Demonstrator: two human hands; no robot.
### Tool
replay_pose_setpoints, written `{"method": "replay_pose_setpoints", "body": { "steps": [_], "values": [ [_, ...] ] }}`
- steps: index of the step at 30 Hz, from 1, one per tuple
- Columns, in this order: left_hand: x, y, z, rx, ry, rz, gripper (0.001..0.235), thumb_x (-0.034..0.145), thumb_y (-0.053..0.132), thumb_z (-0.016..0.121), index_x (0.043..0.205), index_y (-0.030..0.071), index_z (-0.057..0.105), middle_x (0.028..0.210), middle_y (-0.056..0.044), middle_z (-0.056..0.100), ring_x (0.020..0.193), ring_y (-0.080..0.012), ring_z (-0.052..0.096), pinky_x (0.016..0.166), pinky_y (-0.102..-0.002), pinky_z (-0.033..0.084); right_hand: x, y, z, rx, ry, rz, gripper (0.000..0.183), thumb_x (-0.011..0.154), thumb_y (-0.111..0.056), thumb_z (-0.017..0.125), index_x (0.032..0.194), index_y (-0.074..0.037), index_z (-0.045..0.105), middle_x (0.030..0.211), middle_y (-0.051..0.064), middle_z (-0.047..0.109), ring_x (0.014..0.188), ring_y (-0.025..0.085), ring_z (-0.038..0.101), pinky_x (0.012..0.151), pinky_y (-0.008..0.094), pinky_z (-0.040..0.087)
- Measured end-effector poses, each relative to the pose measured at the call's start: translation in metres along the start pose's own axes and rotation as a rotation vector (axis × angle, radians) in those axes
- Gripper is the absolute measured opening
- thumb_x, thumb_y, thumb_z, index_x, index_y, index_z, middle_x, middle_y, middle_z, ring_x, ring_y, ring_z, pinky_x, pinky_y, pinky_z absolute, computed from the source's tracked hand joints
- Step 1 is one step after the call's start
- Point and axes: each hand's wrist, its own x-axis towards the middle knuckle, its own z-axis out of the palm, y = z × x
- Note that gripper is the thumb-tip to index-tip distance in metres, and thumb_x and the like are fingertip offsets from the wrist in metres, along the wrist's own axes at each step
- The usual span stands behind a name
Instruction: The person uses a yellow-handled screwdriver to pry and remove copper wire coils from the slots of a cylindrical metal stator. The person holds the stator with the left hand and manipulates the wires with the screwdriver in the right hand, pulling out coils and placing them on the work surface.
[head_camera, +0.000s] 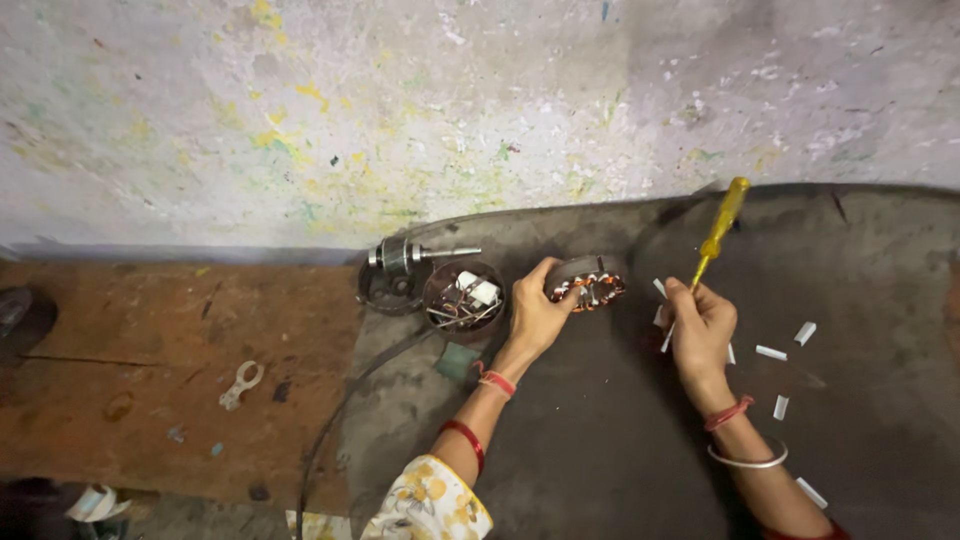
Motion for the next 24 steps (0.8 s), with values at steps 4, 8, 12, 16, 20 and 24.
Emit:
{"method": "replay_pose_setpoints", "body": {
  "steps": [4, 8, 12, 16, 20, 24],
  "values": [
    [-0.001, 0.001, -0.003, 0.022, -0.034, -0.054, 0.029, 0.08, 0.008, 0.08, 0.105, 0.001, 0.068, 0.092, -0.016, 0.077, 0.084, -0.022, 0.078, 0.073, -0.034, 0.059, -0.002, 0.002, 0.001, -0.035, -0.016, -0.006, 0.035, 0.101, -0.024, 0.064, 0.073, -0.002, 0.064, 0.06, 0.001, 0.059, 0.049, 0.007, 0.051, 0.045, 0.026, 0.039],
    [0.003, 0.004, -0.002, 0.011, -0.042, -0.099, 0.026, 0.08, 0.009, 0.08, 0.103, 0.001, 0.069, 0.088, -0.015, 0.077, 0.081, -0.0218, 0.078, 0.071, -0.034, 0.059, 0.0, -0.005, 0.005, -0.099, -0.011, 0.009, 0.036, 0.101, -0.025, 0.065, 0.074, -0.002, 0.064, 0.06, 0.003, 0.059, 0.049, 0.008, 0.05, 0.045, 0.027, 0.039],
    [-0.003, 0.001, -0.003, 0.045, -0.036, -0.115, 0.03, 0.08, 0.009, 0.081, 0.106, 0.001, 0.068, 0.089, -0.015, 0.076, 0.081, -0.0211, 0.077, 0.072, -0.034, 0.058, -0.008, -0.01, 0.006, -0.093, -0.051, -0.002, 0.036, 0.102, -0.026, 0.063, 0.076, -0.002, 0.064, 0.062, 0.003, 0.059, 0.051, 0.008, 0.05, 0.046, 0.027, 0.038],
    [-0.003, 0.004, -0.003, 0.01, -0.025, -0.071, 0.03, 0.078, 0.007, 0.079, 0.105, 0.0, 0.068, 0.089, -0.015, 0.077, 0.083, -0.0211, 0.077, 0.073, -0.034, 0.059, -0.011, -0.021, 0.007, -0.071, -0.041, 0.087, 0.038, 0.104, -0.032, 0.059, 0.079, -0.002, 0.063, 0.062, 0.001, 0.061, 0.05, 0.008, 0.051, 0.044, 0.027, 0.038],
    [-0.002, 0.005, -0.004, -0.007, -0.044, -0.038, 0.031, 0.077, 0.004, 0.076, 0.106, 0.0, 0.068, 0.09, -0.016, 0.077, 0.084, -0.021, 0.077, 0.074, -0.034, 0.059, -0.009, -0.026, 0.001, -0.154, -0.05, -0.01, 0.035, 0.105, -0.032, 0.057, 0.087, -0.004, 0.068, 0.062, -0.002, 0.055, 0.053, 0.007, 0.048, 0.046, 0.027, 0.037],
    [0.003, 0.001, -0.003, 0.005, -0.068, -0.05, 0.032, 0.078, 0.005, 0.077, 0.108, 0.0, 0.068, 0.092, -0.015, 0.077, 0.084, -0.0178, 0.077, 0.075, -0.032, 0.059, -0.002, -0.026, -0.009, -0.289, -0.02, -0.073, 0.039, 0.106, -0.033, 0.062, 0.09, 0.002, 0.068, 0.059, 0.0, 0.051, 0.055, 0.008, 0.044, 0.049, 0.029, 0.035]
  ]
}}
